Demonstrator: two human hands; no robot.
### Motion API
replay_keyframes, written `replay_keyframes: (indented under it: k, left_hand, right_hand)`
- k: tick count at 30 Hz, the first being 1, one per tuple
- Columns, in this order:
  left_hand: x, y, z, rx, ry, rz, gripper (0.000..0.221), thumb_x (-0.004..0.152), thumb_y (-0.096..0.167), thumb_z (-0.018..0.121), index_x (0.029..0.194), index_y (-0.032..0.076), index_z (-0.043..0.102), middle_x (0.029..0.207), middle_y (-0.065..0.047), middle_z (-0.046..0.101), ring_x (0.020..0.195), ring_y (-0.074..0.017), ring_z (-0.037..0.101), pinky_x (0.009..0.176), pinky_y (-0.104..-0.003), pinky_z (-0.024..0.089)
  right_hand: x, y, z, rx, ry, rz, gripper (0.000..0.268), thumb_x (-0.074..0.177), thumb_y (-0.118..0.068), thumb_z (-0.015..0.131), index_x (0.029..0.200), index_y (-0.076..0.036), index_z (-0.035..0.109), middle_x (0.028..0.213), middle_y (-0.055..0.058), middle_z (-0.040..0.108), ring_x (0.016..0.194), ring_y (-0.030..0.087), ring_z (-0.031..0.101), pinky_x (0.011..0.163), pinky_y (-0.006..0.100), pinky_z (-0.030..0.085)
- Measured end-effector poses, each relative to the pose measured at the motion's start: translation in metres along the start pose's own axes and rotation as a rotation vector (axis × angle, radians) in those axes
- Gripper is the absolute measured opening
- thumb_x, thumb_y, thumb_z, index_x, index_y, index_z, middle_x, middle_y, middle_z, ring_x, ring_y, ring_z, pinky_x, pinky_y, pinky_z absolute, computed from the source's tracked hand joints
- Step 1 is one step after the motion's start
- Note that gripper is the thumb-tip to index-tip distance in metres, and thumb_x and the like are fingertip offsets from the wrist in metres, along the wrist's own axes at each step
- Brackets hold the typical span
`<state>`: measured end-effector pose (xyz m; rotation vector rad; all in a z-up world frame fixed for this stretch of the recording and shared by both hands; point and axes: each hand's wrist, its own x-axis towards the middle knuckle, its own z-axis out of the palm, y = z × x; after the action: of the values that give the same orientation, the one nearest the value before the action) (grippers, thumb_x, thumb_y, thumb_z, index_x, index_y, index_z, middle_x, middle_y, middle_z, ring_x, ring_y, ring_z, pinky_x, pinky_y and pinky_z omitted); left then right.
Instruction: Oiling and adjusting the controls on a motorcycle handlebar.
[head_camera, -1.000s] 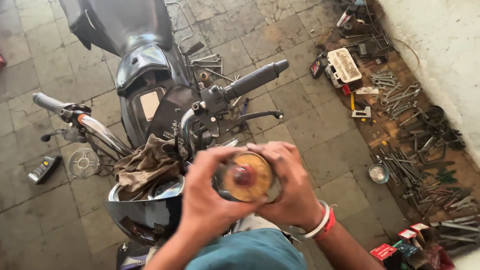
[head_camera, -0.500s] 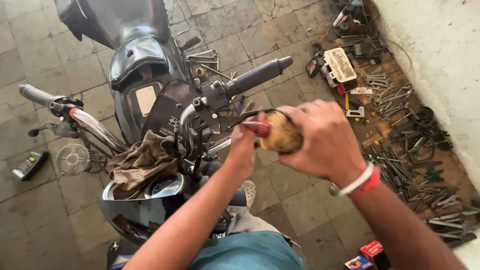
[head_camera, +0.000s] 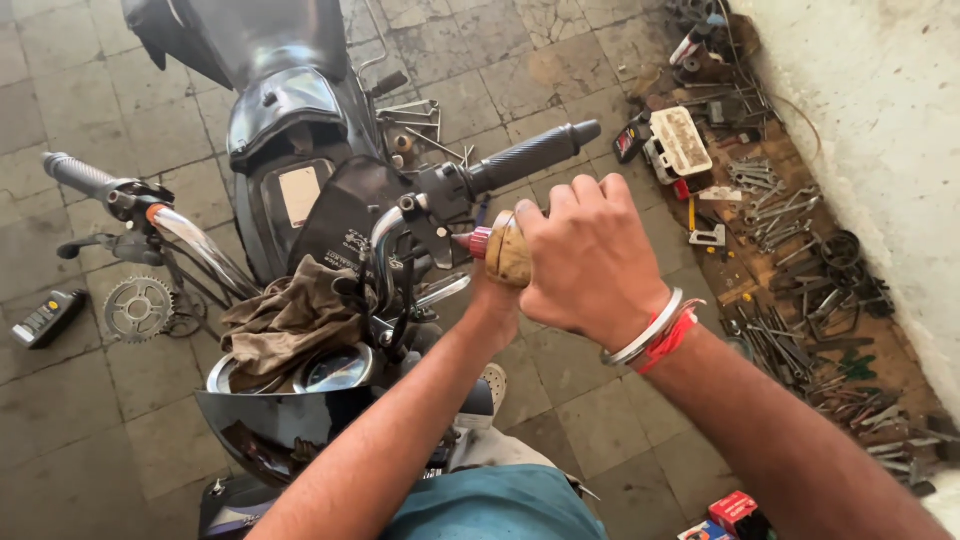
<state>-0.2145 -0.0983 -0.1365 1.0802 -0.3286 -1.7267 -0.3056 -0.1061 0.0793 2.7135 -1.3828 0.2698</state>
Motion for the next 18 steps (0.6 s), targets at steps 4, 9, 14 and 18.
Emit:
replay_keyframes:
  k: [4, 9, 14, 18]
  left_hand:
    - [-0.011, 0.018, 0.009, -0.111, -0.006, -0.070, 0.031, 0.099, 0.031, 0.057, 0.128, 0.017, 0.059, 0.120, 0.001, 0.068, 0.108, -0.0140, 0.067, 0.089, -0.035, 0.056]
    - [-0.008, 0.021, 0.006, -0.232, -0.122, -0.077, 0.026, 0.104, 0.033, 0.052, 0.126, 0.021, 0.055, 0.121, 0.000, 0.065, 0.110, -0.0155, 0.065, 0.092, -0.038, 0.054]
    - [0.004, 0.017, -0.001, -0.271, -0.206, -0.025, 0.023, 0.106, 0.032, 0.050, 0.125, 0.020, 0.054, 0.120, -0.001, 0.063, 0.110, -0.0168, 0.063, 0.093, -0.039, 0.054]
    - [0.015, 0.007, -0.007, -0.253, -0.246, 0.039, 0.021, 0.108, 0.030, 0.051, 0.125, 0.019, 0.054, 0.120, -0.002, 0.062, 0.110, -0.0174, 0.062, 0.093, -0.040, 0.053]
  right_hand:
    - [0.003, -0.008, 0.002, -0.071, -0.021, 0.006, 0.033, 0.058, -0.025, 0.070, 0.085, -0.006, 0.069, 0.077, 0.014, 0.062, 0.081, 0.032, 0.059, 0.077, 0.045, 0.041]
    - [0.009, -0.019, 0.001, -0.126, -0.058, 0.036, 0.032, 0.058, -0.025, 0.069, 0.084, -0.007, 0.067, 0.077, 0.015, 0.063, 0.080, 0.032, 0.059, 0.077, 0.045, 0.041]
    - [0.010, -0.022, 0.006, -0.138, -0.053, 0.063, 0.032, 0.058, -0.025, 0.069, 0.084, -0.007, 0.067, 0.077, 0.015, 0.063, 0.080, 0.032, 0.059, 0.078, 0.045, 0.042]
    - [0.010, -0.024, 0.006, -0.144, -0.052, 0.071, 0.031, 0.059, -0.026, 0.069, 0.084, -0.007, 0.066, 0.077, 0.015, 0.063, 0.080, 0.031, 0.059, 0.079, 0.045, 0.042]
